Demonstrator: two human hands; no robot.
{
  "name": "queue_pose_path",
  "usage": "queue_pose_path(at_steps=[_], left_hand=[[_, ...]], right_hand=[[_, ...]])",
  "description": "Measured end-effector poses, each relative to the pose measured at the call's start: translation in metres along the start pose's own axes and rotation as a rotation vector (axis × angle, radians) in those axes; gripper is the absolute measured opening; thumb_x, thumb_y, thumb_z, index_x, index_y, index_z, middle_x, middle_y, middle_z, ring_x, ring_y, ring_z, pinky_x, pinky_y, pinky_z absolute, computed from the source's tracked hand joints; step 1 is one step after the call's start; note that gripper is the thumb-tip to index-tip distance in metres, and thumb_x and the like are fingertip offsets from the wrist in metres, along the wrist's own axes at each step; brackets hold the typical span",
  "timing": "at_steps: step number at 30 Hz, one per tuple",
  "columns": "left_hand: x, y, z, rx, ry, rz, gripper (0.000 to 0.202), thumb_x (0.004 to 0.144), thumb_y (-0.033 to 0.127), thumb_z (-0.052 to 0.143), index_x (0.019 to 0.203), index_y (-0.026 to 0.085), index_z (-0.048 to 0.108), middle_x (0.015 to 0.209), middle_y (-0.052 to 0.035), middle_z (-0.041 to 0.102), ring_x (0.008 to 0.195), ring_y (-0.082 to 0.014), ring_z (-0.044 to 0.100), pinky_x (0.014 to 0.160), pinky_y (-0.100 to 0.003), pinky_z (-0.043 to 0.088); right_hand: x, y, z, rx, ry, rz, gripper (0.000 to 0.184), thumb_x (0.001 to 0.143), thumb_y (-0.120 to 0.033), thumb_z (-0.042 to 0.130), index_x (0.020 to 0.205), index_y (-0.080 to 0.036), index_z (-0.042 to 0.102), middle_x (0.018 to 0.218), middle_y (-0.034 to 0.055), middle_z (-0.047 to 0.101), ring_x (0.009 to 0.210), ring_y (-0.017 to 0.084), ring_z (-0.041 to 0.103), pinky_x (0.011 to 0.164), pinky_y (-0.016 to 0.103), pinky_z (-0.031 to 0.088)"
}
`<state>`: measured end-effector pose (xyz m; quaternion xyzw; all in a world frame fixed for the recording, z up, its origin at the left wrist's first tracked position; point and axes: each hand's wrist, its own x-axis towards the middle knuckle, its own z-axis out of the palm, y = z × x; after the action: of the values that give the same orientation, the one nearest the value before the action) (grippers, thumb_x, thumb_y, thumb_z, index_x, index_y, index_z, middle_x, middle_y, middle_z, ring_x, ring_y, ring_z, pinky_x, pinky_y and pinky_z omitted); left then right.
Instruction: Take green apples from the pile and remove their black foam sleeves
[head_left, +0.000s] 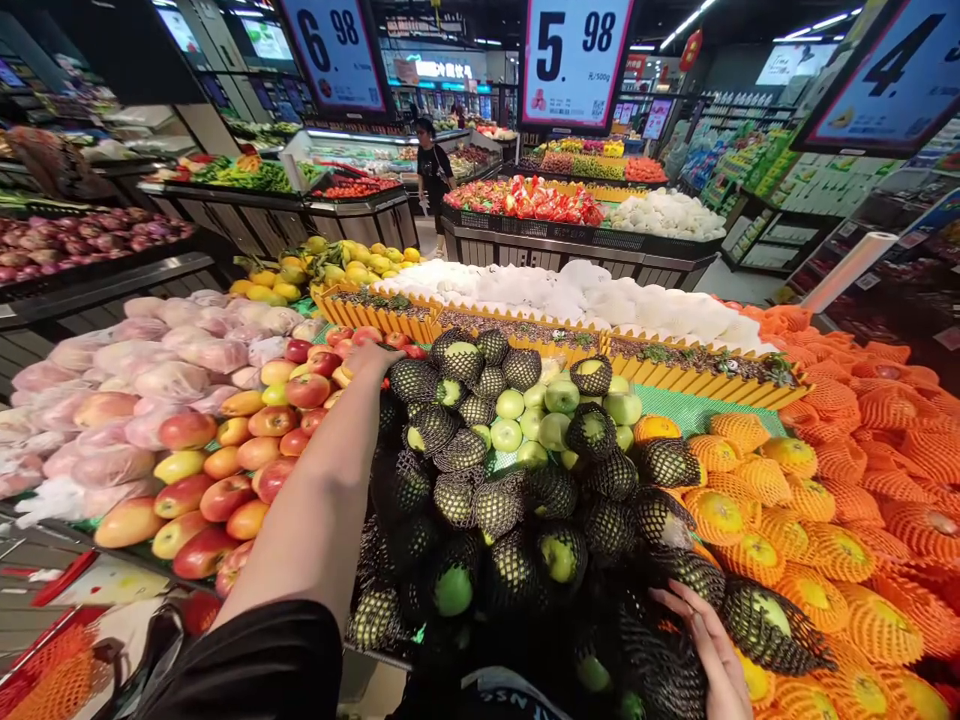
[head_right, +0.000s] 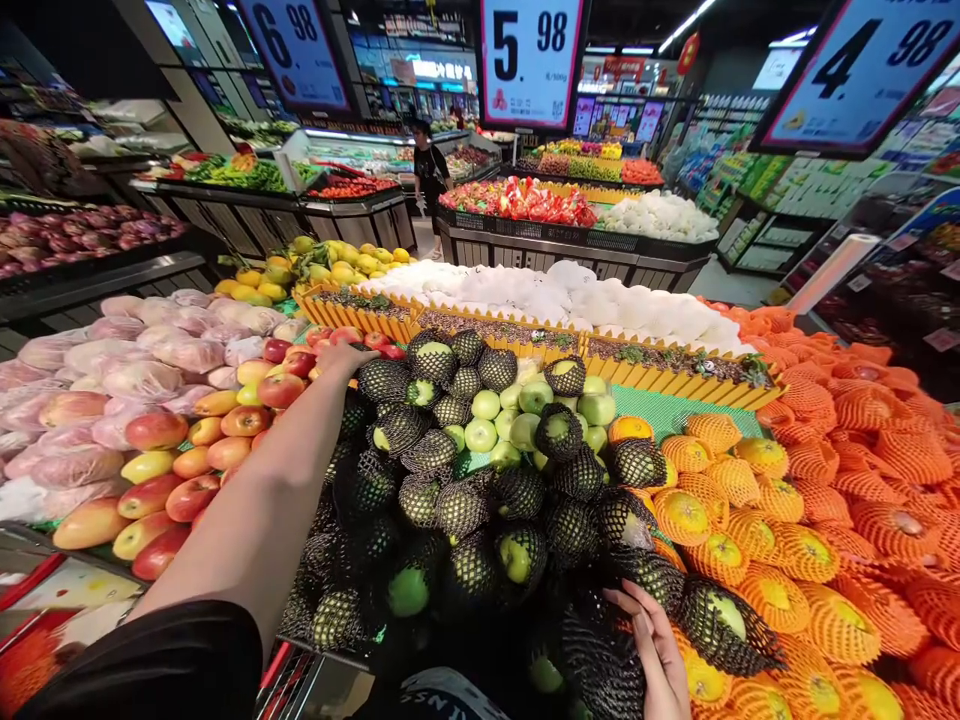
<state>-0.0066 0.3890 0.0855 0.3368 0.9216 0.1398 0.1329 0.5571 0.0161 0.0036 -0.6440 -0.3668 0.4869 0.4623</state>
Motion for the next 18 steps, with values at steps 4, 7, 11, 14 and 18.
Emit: queue_pose_path(at_steps=[4,7,11,14,18], left_hand=[[0.012,0.000,0.002,0.092,-0.032,0.068,0.111,0.063,0.070,0.077,0.143,0.003,0.040,0.164,-0.0290,0.019,0.153,-0.0477,0.010,0.123,-0.058,0.016],[0.014,-0.003,0.000,0.118,-0.026,0.151,0.103,0.075,0.069,0.067,0.147,0.001,0.037,0.163,-0.0289,0.024,0.152,-0.0462,0.016,0.122,-0.058,0.018],[-0.003,0.008,-0.012,0.110,0.060,0.251,0.089,0.089,0.067,0.047,0.146,-0.001,0.038,0.153,-0.0337,0.038,0.144,-0.0500,0.030,0.114,-0.062,0.027],[-0.044,0.036,-0.020,0.088,0.239,0.551,0.067,0.099,0.054,0.030,0.140,0.003,0.046,0.148,-0.0283,0.046,0.141,-0.0438,0.035,0.115,-0.057,0.027],[-0.130,0.072,0.008,0.297,-0.071,1.147,0.051,0.103,0.041,0.023,0.129,0.012,0.056,0.137,-0.0176,0.058,0.130,-0.0314,0.051,0.112,-0.047,0.036]], right_hand=[[0.000,-0.006,0.007,-0.017,0.031,0.004,0.057,0.081,-0.070,0.063,0.120,-0.028,0.066,0.115,0.0068,0.078,0.123,0.037,0.061,0.117,0.053,0.033],[-0.001,-0.008,0.013,-0.057,0.086,-0.034,0.050,0.078,-0.063,0.070,0.111,-0.025,0.068,0.114,0.0074,0.077,0.123,0.035,0.060,0.116,0.048,0.035],[-0.004,-0.006,0.016,-0.114,0.190,-0.146,0.044,0.075,-0.052,0.078,0.106,-0.022,0.065,0.108,0.0089,0.076,0.110,0.032,0.066,0.105,0.046,0.046],[-0.006,-0.004,0.017,-0.194,0.208,-0.247,0.040,0.079,-0.048,0.074,0.108,-0.022,0.065,0.108,0.0102,0.075,0.105,0.031,0.068,0.099,0.046,0.050],[-0.006,-0.005,0.021,-0.354,0.202,-0.339,0.036,0.085,-0.048,0.067,0.110,-0.022,0.065,0.112,0.0112,0.071,0.105,0.031,0.066,0.096,0.049,0.051]])
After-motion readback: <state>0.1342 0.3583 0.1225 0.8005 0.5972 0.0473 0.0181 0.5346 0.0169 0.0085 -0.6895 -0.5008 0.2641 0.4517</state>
